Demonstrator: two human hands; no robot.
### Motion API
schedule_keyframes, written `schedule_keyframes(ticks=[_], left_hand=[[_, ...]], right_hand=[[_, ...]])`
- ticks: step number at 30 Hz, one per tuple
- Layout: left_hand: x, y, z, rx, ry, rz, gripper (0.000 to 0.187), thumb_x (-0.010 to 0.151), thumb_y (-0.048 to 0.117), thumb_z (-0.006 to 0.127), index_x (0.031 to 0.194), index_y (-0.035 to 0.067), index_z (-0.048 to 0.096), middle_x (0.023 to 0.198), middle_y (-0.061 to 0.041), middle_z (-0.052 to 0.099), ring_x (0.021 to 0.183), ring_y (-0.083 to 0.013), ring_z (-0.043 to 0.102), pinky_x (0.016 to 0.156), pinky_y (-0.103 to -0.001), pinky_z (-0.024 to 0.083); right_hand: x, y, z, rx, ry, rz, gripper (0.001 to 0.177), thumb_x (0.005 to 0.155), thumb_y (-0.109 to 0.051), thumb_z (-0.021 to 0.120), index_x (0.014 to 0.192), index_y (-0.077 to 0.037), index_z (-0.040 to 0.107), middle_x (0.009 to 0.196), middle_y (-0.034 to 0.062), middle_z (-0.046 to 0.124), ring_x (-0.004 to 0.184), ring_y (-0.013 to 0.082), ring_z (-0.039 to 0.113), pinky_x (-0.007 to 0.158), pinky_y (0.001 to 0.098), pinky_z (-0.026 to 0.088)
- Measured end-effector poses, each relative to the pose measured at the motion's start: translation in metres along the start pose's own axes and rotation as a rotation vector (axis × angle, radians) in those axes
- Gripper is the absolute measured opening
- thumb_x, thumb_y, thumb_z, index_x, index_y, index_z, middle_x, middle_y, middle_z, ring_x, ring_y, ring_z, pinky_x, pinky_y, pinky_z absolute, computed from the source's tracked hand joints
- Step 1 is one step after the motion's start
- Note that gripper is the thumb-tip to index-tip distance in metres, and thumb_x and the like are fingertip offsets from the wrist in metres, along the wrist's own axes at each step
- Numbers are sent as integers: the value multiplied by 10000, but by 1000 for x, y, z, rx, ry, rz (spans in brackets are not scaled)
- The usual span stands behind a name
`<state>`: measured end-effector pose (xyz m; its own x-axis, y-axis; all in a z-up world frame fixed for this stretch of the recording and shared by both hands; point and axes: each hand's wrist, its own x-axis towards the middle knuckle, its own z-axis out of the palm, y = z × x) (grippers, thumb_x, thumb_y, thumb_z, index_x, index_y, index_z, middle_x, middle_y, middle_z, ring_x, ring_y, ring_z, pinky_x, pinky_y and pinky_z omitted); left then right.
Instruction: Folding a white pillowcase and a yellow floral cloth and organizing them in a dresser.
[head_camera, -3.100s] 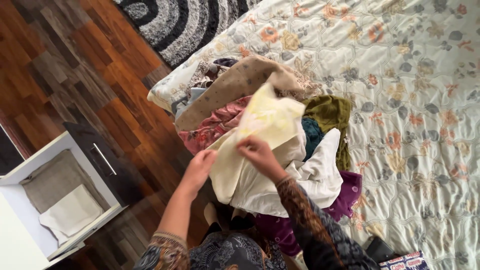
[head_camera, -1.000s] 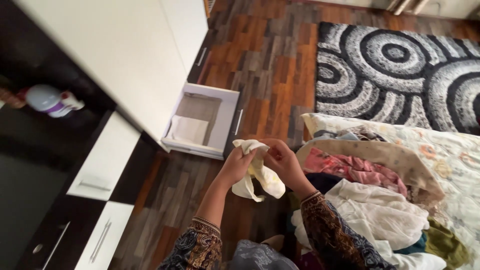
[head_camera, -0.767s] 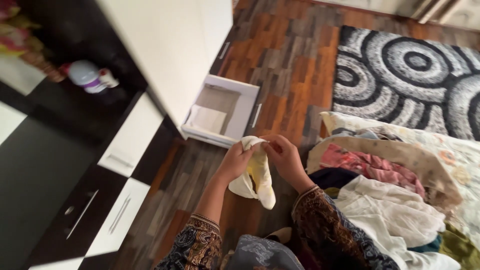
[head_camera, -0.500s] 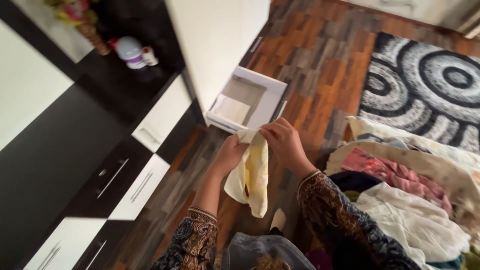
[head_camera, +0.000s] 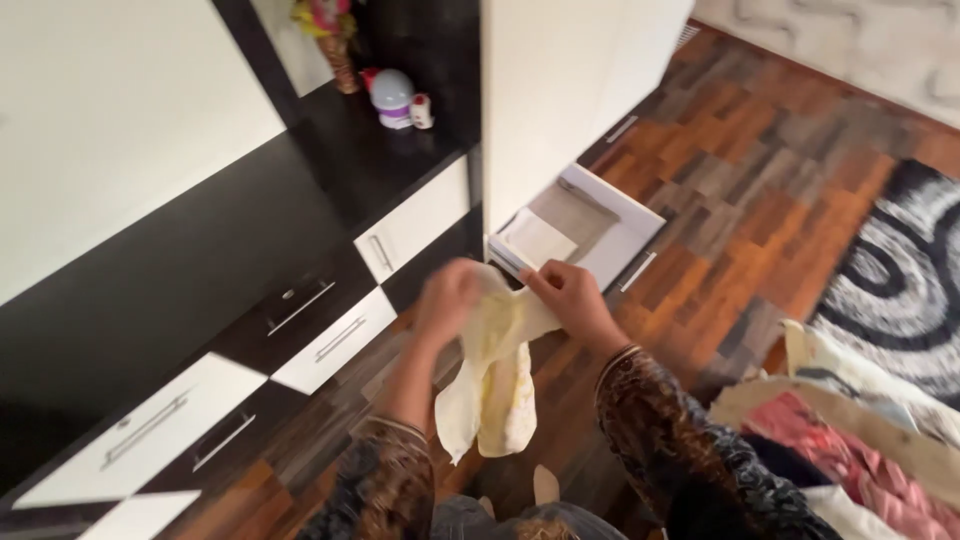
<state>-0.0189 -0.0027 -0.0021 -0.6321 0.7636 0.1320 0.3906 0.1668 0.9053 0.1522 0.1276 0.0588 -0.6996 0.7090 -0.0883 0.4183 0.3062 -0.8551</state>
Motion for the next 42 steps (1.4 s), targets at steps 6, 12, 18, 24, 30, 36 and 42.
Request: schedule_keyframes(ticks=[6, 12, 18, 24, 30, 36, 42], left_hand=[[14, -208, -64, 312, 409, -128, 253, 1056, 184, 487, 1147, 2, 639, 1140, -235, 664, 1074, -417, 622, 910, -500, 480], [-24, -165, -113, -45, 422, -446, 304, 1089, 260, 437, 1228, 14, 550, 1095, -210, 642, 1050, -392, 657, 902, -448, 506], [-28, -127, -140, 580, 130, -409, 649, 747, 281, 876, 1193, -34, 525, 1142, -234, 679, 1129, -413, 634, 944, -455, 511], [-42, -162, -152, 1059, -252, -887, 272, 1007, 212, 608, 1175, 124, 803, 1214, -106, 788, 1128, -308, 759, 908, -445, 600], [-61, -141, -150, 651, 208, -1085, 372, 979, 365, 625, 1240, 115, 711, 1278, -133, 682, 1184, -366, 652, 927, -498, 549], [-105, -262, -172, 206, 514, -1032, 503, 1083, 363, 513, 1288, -54, 705, 1287, -308, 749, 1129, -407, 726, 966, -501, 584], [-89, -112, -172, -809, 582, -1145, 546, 1038, 451, 303, 1472, 128, 375, 1385, -226, 602, 1100, -310, 690, 782, -525, 585]], right_hand=[[54, 94, -41, -502, -198, -196, 249, 771, -193, 692, 953, -25, 663, 822, 189, 716, 770, 381, 670, 712, 485, 531], [140, 202, -79, -940, -39, 271, 347, 929, -236, 592, 1181, -48, 739, 1242, 270, 674, 1146, 481, 635, 980, 533, 512], [200, 192, -83, -206, 234, 118, 328, 1026, -263, 537, 1199, -3, 635, 1162, 248, 666, 1054, 410, 634, 850, 494, 505], [238, 219, -88, -1060, -71, -475, 329, 744, -62, 708, 1067, -100, 758, 1063, 105, 732, 1072, 314, 658, 984, 430, 544], [185, 158, -60, -859, -704, 57, 488, 785, -368, 881, 1150, -96, 706, 1112, 82, 728, 1029, 255, 677, 956, 435, 545], [171, 180, -89, -996, -41, 392, 474, 944, -417, 634, 1227, -57, 753, 1274, 221, 711, 1187, 414, 670, 973, 514, 550], [245, 331, -74, -965, -146, 57, 352, 1007, -234, 541, 1252, -21, 678, 1130, 267, 712, 1036, 396, 696, 870, 448, 561]])
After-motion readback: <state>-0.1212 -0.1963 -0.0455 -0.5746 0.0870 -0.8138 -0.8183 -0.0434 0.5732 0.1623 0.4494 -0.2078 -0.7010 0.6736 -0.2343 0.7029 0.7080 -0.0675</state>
